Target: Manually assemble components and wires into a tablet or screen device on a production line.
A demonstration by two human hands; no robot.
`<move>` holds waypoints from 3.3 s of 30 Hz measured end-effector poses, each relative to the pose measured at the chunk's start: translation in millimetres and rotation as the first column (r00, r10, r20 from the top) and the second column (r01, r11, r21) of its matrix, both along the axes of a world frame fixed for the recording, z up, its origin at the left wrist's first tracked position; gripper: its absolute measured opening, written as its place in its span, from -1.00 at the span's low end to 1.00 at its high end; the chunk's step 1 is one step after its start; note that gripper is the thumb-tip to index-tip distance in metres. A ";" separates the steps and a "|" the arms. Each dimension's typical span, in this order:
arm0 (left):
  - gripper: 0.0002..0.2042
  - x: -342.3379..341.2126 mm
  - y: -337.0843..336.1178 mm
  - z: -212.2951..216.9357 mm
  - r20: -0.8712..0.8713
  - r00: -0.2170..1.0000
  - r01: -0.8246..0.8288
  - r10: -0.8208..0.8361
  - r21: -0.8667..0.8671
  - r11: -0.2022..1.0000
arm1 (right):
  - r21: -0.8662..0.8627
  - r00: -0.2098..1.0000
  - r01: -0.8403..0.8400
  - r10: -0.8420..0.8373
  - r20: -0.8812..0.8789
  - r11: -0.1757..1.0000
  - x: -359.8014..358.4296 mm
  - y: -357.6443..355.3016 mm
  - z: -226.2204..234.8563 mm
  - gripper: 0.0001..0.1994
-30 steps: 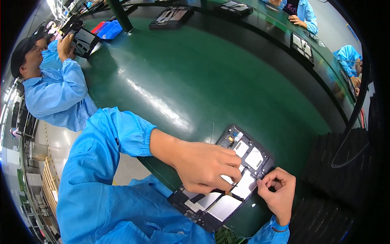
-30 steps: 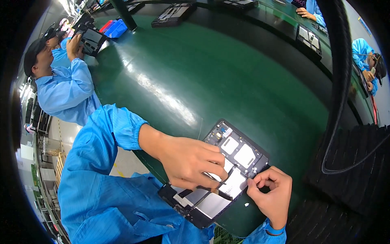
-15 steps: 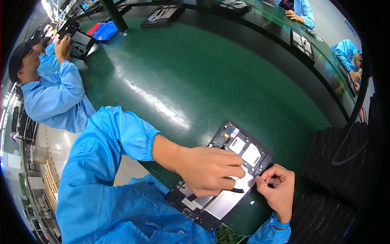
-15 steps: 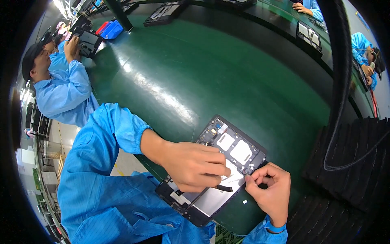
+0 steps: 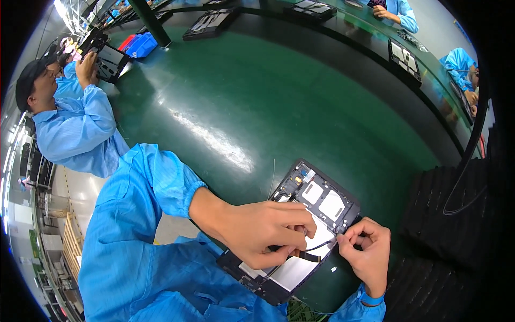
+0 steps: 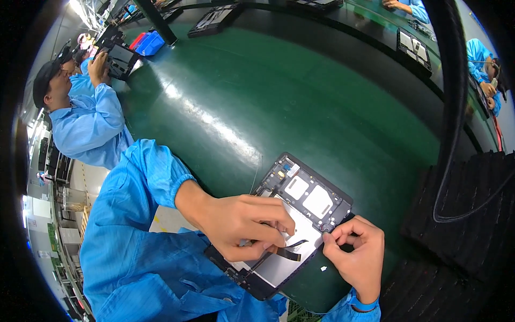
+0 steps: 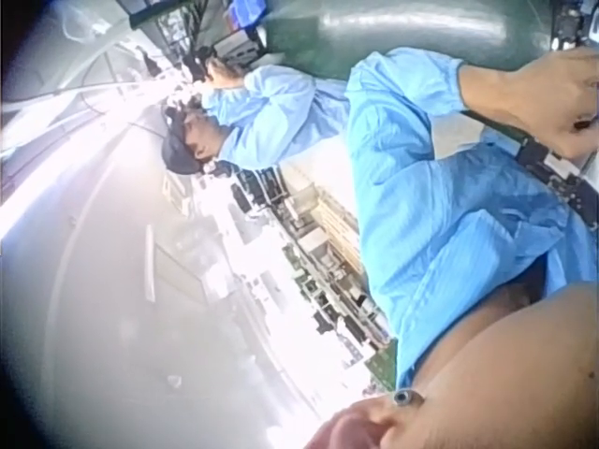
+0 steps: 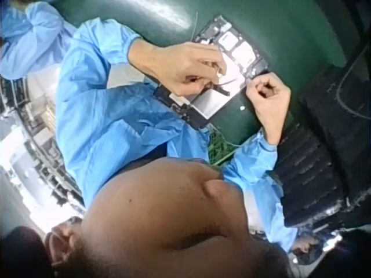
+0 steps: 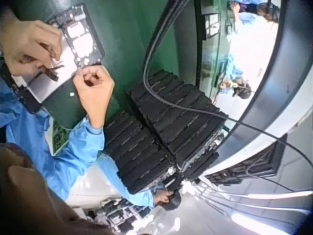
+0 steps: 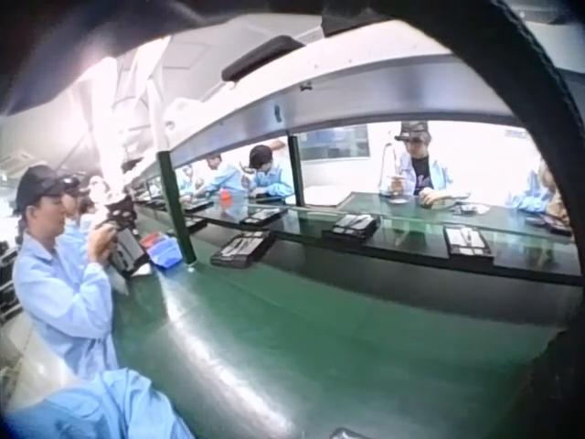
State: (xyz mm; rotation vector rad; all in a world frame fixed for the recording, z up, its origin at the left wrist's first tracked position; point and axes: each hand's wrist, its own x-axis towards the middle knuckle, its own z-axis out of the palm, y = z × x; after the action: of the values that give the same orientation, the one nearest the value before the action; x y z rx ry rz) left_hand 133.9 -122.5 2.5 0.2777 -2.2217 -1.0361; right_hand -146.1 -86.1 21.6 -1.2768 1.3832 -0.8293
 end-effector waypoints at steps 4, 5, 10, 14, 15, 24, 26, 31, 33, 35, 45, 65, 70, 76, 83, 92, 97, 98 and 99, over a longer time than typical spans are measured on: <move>-0.74 -1.5 -1.8 -1.1 0.013 1.000 0.027 -0.027 -0.003 1.000 | -0.007 1.000 -0.005 0.005 0.010 1.000 0.1 -0.4 -1.1 -0.87; -0.74 -3.3 -4.1 -1.1 0.030 0.999 0.030 -0.029 -0.020 0.999 | -0.006 1.000 -0.003 0.003 0.009 1.000 0.3 -0.6 -1.5 -0.87; -0.73 -12.1 -3.0 2.5 0.184 0.983 0.027 0.008 -0.187 0.982 | 0.001 1.000 -0.006 0.006 0.011 1.000 0.7 0.1 0.1 -0.88; -0.67 -16.9 2.6 -4.3 0.251 0.964 0.025 0.089 -0.419 0.908 | -0.003 1.000 -0.007 0.007 0.009 1.000 1.3 0.2 1.4 -0.88; -0.64 -17.4 3.0 -5.3 0.255 0.961 0.018 0.104 -0.437 0.899 | -0.007 1.000 -0.010 0.010 0.006 1.000 1.3 -0.1 1.6 -0.88; -0.61 -18.4 2.8 -10.4 0.229 0.967 0.020 0.109 -0.497 0.868 | 0.000 1.000 -0.004 0.004 0.011 1.000 2.2 -0.2 3.6 -0.88; -0.61 -17.7 2.5 -7.0 0.239 0.965 0.021 0.111 -0.490 0.871 | -0.003 1.000 -0.006 0.006 0.009 1.000 2.7 -0.3 4.0 -0.88; -0.61 -18.6 2.4 -3.4 0.253 0.962 0.028 0.104 -0.469 0.883 | 0.007 1.000 -0.008 0.008 0.001 1.000 4.3 -1.5 7.7 -0.89; -0.63 -20.4 2.2 -1.0 0.272 0.957 0.042 0.097 -0.464 0.885 | 0.008 1.000 -0.010 0.010 0.001 1.000 3.5 -0.8 7.6 -0.88; -0.65 -22.2 3.0 -0.7 0.267 0.958 0.036 0.104 -0.470 0.882 | 0.009 1.000 -0.011 0.011 0.002 1.000 0.6 0.2 4.7 -0.88; -0.76 -30.4 0.3 -0.9 0.261 0.956 0.059 0.132 -0.615 0.787 | -0.024 1.000 0.001 0.000 0.018 1.000 2.7 -2.0 -1.2 -0.87; -0.75 -26.3 -0.7 2.3 0.178 0.955 -0.067 0.237 -0.648 0.758 | -0.395 0.983 0.153 -0.182 -0.036 0.906 15.1 -11.7 -17.1 -0.86; -0.74 -22.7 0.9 1.0 0.129 0.956 -0.100 0.264 -0.701 0.706 | -0.502 0.986 0.074 -0.140 -0.095 0.862 22.1 -22.4 -20.0 -0.84; -0.75 -20.2 -1.9 8.2 0.135 0.960 -0.080 0.247 -0.711 0.699 | -0.458 0.979 0.079 -0.155 -0.131 0.886 27.3 -28.3 -17.1 -0.84; -0.77 -26.3 -6.5 1.4 0.161 0.969 -0.014 0.187 -0.720 0.694 | -0.478 0.978 0.078 -0.161 -0.135 0.875 31.6 -27.8 -22.3 -0.84; -0.75 -30.9 -23.7 2.0 0.167 0.985 0.074 0.038 -0.618 0.783 | -0.424 0.994 -0.026 -0.022 -0.107 0.905 19.1 -30.2 -19.6 -0.66; -0.74 -29.3 -22.0 -0.2 0.158 0.986 0.064 0.048 -0.635 0.770 | -0.197 0.993 -0.095 0.080 -0.082 0.976 8.8 -18.5 15.3 -0.36; -0.74 -29.9 -21.2 -0.7 0.158 0.986 0.060 0.053 -0.637 0.768 | -0.117 0.984 -0.158 0.147 -0.096 0.980 6.2 -16.4 17.9 -0.30; -0.74 -30.2 -21.0 -1.1 0.157 0.986 0.056 0.058 -0.640 0.767 | -0.081 0.993 -0.115 0.113 -0.030 0.990 9.2 -14.4 18.7 -0.29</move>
State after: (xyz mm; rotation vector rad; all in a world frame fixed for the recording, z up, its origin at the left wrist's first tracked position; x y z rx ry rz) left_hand 103.8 -143.5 1.4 0.0542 -2.5769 -0.1923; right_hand -136.9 -100.5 40.3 -1.4212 1.2940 -0.8014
